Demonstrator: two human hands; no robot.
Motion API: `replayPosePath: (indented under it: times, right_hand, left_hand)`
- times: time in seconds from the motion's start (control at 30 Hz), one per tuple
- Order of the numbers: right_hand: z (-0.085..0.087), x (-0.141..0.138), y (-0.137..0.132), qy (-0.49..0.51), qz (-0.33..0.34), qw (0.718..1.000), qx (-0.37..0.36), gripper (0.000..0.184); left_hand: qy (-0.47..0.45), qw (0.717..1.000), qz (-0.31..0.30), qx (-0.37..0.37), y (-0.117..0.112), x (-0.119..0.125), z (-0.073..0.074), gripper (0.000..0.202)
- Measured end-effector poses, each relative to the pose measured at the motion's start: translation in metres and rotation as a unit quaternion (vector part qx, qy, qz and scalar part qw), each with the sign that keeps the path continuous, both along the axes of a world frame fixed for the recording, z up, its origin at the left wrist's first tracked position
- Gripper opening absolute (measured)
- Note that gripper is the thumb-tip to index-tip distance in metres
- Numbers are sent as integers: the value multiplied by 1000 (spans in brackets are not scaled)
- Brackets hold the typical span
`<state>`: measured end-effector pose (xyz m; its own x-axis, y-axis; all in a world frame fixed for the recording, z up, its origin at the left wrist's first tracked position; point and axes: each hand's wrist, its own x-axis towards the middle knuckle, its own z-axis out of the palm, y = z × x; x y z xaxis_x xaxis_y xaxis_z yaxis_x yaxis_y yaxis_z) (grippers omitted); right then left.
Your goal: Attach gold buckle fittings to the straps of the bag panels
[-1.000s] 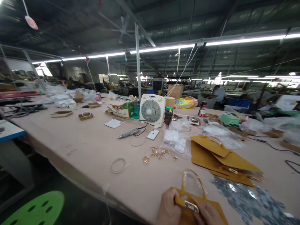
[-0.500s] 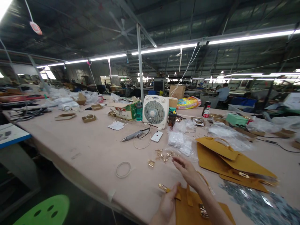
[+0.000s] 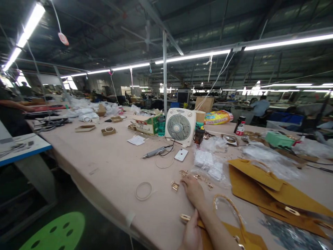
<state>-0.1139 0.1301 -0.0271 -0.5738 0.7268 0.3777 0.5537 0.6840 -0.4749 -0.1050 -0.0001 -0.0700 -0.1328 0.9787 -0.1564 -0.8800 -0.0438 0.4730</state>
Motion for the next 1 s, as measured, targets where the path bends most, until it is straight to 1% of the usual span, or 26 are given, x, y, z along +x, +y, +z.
replayPosePath:
  times: [0.1, 0.2, 0.3, 0.4, 0.47, 0.57, 0.63, 0.73, 0.83, 0.9, 0.93, 1.0]
  right_hand:
    - [-5, 3, -2, -27, -18, 999, 0, 22]
    - [-8, 5, -4, -50, -22, 998, -7, 19]
    - [-8, 6, -8, -58, -18, 998, -17, 21]
    - [-6, 11, -15, -40, -10, 999, -27, 23]
    - [-3, 18, -21, -15, -1, 999, -35, 24]
    - [5, 35, -27, 40, 12, 998, -47, 21]
    - [12, 51, -30, 89, 5, 995, -52, 20]
    - [22, 78, -33, 157, -30, 986, -49, 20]
    - [31, 108, -44, 262, -68, 960, -70, 21]
    - [34, 126, -57, 330, -81, 935, -104, 21]
    - [35, 133, -66, 348, -83, 925, -125, 21]
    - [34, 145, -85, 351, -88, 920, -152, 23]
  left_hand:
    - [-17, 1000, -25, 7, -2, 0, 5, 60]
    - [-22, 999, -46, 14, -6, -1, 10, 66]
    - [-25, 999, -39, 15, -9, -1, 11, 67]
    - [-29, 999, -33, 23, -11, -1, 13, 61]
    - [-42, 996, -74, 25, -14, 0, 17, 60]
    - [-75, 983, -167, 8, -18, 2, 26, 71]
    - [-85, 978, -191, -5, -20, 2, 32, 75]
    - [-74, 981, -178, -25, -20, 0, 36, 76]
    - [-76, 985, -139, -62, -22, -1, 37, 74]
    - [-81, 988, -108, -77, -23, -1, 38, 71]
    - [-81, 989, -95, -80, -24, 0, 39, 70]
    - [-79, 991, -78, -80, -25, 1, 42, 69]
